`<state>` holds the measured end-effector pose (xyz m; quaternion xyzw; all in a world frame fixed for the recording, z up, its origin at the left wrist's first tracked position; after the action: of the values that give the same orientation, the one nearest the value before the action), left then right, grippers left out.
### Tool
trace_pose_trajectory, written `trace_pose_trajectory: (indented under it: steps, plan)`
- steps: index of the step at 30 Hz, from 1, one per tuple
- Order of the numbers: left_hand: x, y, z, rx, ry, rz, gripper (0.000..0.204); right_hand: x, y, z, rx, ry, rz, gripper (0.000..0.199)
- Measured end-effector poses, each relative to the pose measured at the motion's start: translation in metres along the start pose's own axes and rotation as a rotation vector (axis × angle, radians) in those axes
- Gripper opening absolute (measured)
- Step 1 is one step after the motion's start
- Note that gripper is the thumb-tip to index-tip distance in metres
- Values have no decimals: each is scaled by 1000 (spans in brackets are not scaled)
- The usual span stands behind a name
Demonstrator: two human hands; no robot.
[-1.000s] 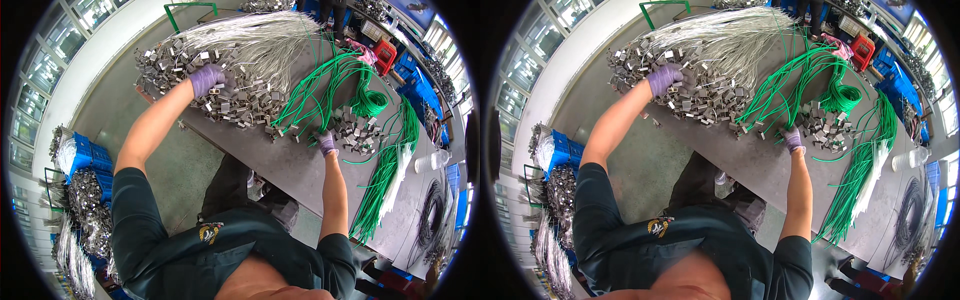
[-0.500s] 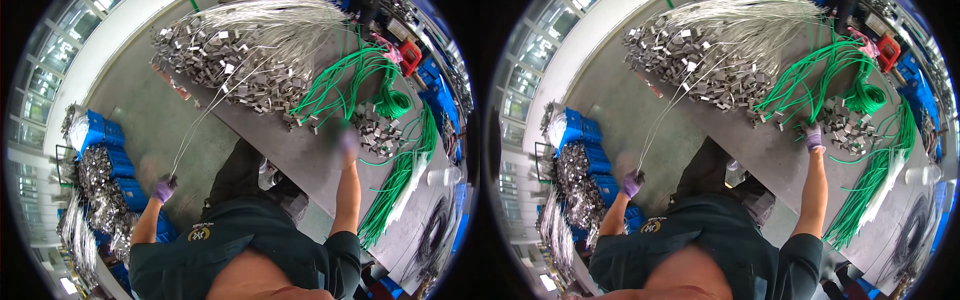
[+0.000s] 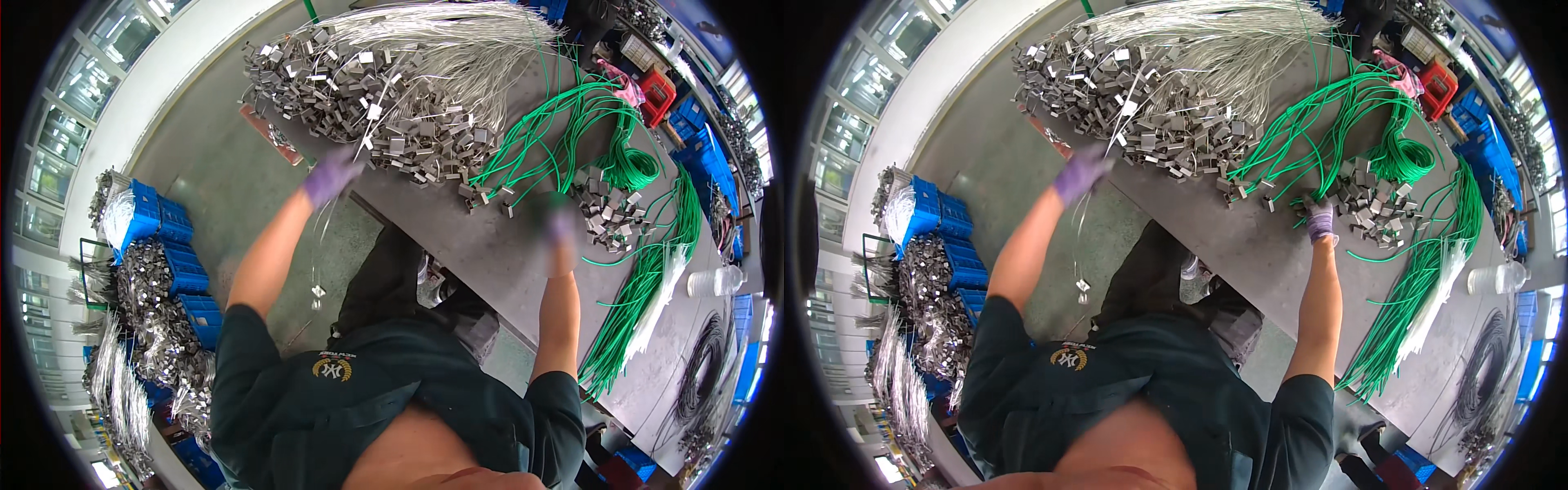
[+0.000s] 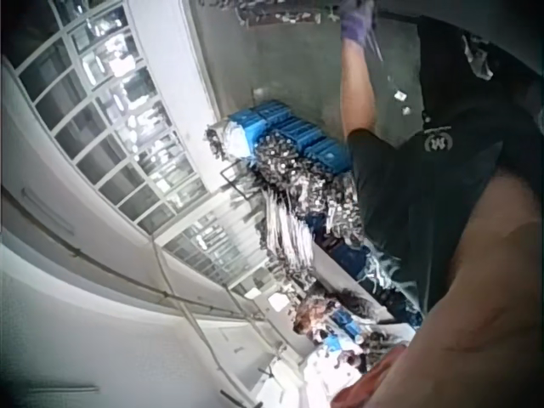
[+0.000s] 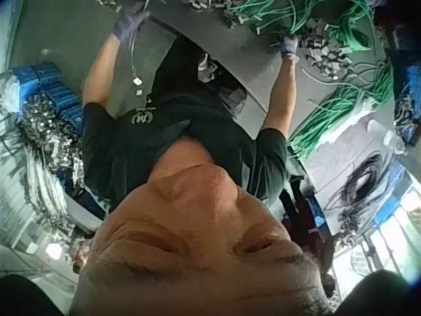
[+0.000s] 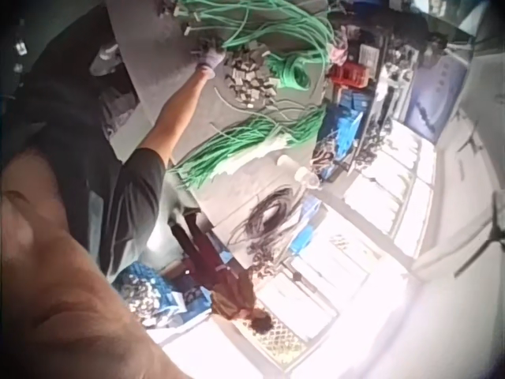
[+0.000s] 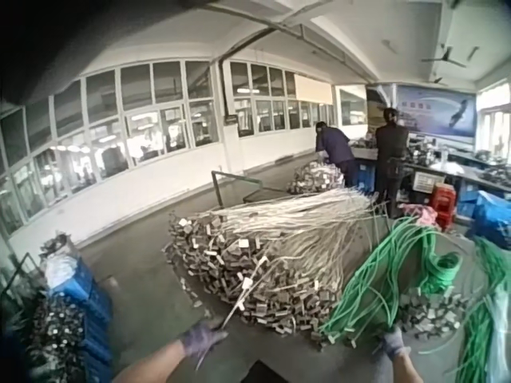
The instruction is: Bundling and organizing green wires with metal connectors on a factory workbench.
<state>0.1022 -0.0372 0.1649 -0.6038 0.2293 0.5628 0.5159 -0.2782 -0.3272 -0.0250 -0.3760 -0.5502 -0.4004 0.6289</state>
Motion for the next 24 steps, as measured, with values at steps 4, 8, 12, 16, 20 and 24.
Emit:
trace_pose_trajectory:
  steps: [4,8,12,16,20,24]
  plan:
    - [10,-7,-99,-211,172,-7,20,-1,6,-7,4,-2,44,17]
    - [23,-13,-27,-332,305,-313,27,-5,-1,-7,-32,1,7,17]
    - [124,-19,103,-230,70,-272,23,0,-5,-8,-1,66,31,22]
    - [172,2,221,-203,160,-361,23,37,17,-5,93,-45,-47,30]
    - [196,34,263,-158,63,-225,27,71,81,15,268,57,-199,31]
    - [223,47,266,-27,-53,-325,33,71,142,37,384,-41,-340,34]
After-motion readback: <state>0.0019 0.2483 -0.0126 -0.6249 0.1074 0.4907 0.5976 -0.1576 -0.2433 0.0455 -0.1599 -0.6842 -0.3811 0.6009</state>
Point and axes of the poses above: each hand's wrist, its own z-axis away from the middle knuckle, its own y-axis out of the palm, x = y × z, the point moved 3 cm from there along -z, towards the middle knuckle, and after that the axes turned 5 degrees about z, right-handed, at the moved point
